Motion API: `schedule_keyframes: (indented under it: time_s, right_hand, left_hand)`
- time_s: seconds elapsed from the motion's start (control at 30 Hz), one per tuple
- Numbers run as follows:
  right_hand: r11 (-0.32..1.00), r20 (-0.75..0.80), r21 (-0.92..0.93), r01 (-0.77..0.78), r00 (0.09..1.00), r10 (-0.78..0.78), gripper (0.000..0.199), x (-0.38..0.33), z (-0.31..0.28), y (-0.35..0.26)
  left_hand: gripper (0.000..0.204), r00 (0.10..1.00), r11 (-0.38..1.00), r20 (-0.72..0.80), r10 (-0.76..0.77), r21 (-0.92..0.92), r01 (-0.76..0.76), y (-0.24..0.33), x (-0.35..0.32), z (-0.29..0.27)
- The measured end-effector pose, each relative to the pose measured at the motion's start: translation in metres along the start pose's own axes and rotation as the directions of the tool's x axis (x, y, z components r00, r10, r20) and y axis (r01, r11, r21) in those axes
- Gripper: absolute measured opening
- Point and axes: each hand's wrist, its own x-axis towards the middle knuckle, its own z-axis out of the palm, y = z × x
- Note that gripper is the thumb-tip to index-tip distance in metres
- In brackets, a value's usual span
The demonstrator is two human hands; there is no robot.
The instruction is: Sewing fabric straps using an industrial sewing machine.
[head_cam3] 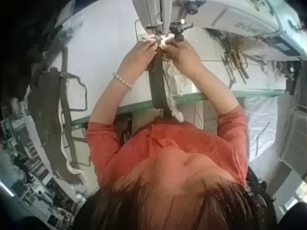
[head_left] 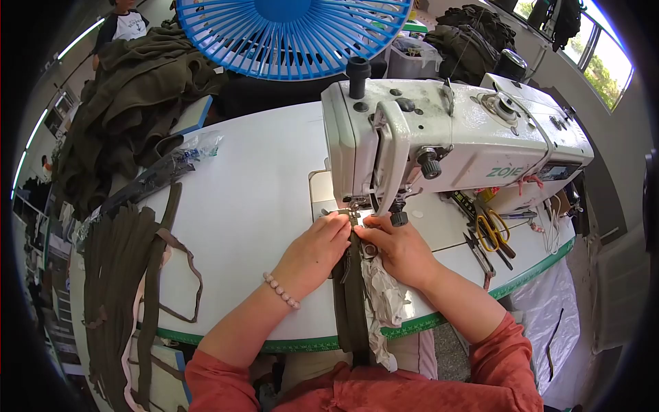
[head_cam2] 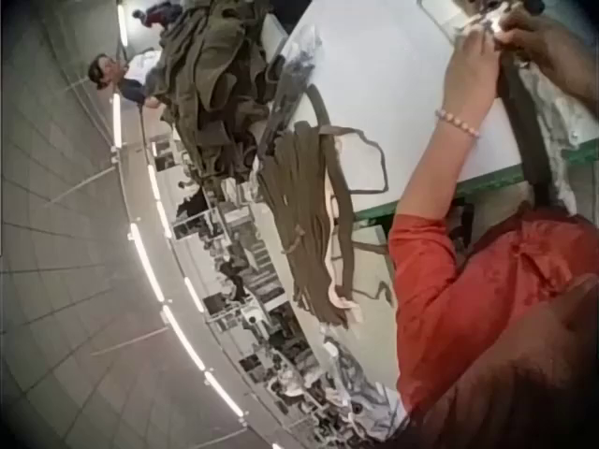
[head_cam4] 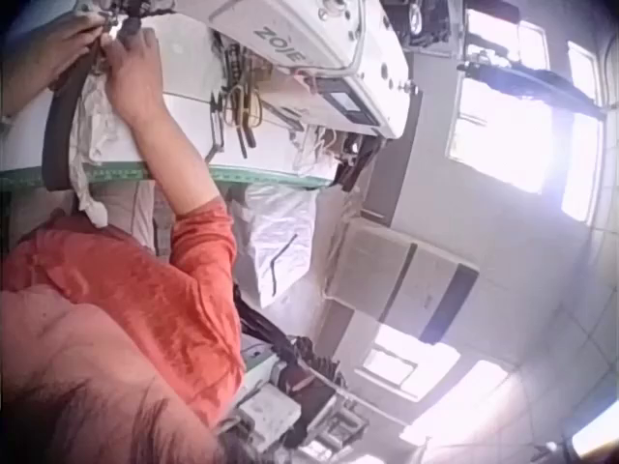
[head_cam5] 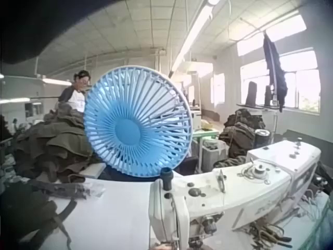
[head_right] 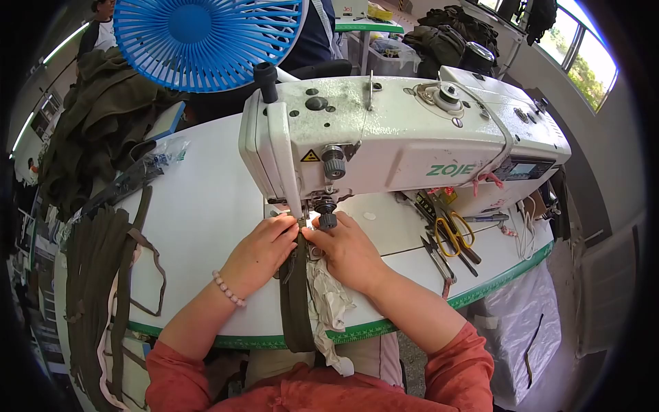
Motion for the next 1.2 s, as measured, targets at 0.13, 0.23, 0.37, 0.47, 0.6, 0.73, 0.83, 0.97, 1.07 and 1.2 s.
schedule_keyframes:
  time_s: [0.13,0.23,0.37,0.47,0.6,0.73,0.83,0.97,1.07,1.2]
  right_hand:
    - [1.000,-0.020,-0.008,-0.005,1.000,0.005,0.047,0.003,0.003,-0.002]
    - [0.999,-0.058,0.016,-0.028,0.998,0.029,0.047,0.004,0.003,-0.002]
    - [0.999,-0.040,0.035,0.017,0.999,-0.015,0.046,0.002,-0.001,0.000]
    - [1.000,0.008,0.011,-0.011,1.000,0.011,0.046,0.000,-0.002,-0.001]
    - [0.996,0.023,-0.088,0.012,1.000,-0.010,0.046,0.000,-0.005,-0.003]
    - [0.971,0.088,-0.237,0.016,0.996,0.005,0.045,0.000,-0.006,-0.001]
    - [0.962,0.118,-0.273,-0.012,0.992,0.046,0.045,0.002,-0.009,-0.002]
    - [0.977,0.094,-0.204,-0.064,0.992,0.084,0.045,0.001,-0.009,-0.001]
    - [0.988,0.052,-0.138,-0.073,0.995,0.081,0.045,-0.001,-0.007,0.002]
    - [0.995,-0.009,0.051,0.081,0.997,-0.081,0.044,0.003,-0.005,0.002]
  left_hand:
    - [0.030,1.000,1.000,-0.021,-0.022,-0.005,0.022,-0.001,0.000,0.000]
    - [0.029,0.998,1.000,-0.057,-0.026,0.005,0.027,0.000,0.003,0.002]
    - [0.028,0.995,0.999,-0.096,-0.033,0.020,0.035,-0.003,0.004,0.006]
    - [0.028,0.994,0.999,-0.099,-0.041,-0.004,0.041,-0.005,0.001,0.010]
    - [0.030,0.996,0.999,-0.091,0.008,0.054,-0.003,-0.003,-0.001,0.010]
    - [0.030,0.999,0.996,-0.047,0.020,0.084,-0.016,0.000,0.000,0.006]
    - [0.031,0.999,0.996,-0.046,0.017,0.087,-0.013,0.000,-0.001,0.005]
    - [0.032,0.997,0.995,-0.078,0.022,0.100,-0.014,0.000,-0.003,0.006]
    - [0.032,0.997,0.995,-0.071,0.021,0.102,-0.013,0.000,-0.003,0.006]
    - [0.031,0.998,0.994,-0.055,0.019,0.109,-0.012,-0.001,-0.003,0.006]
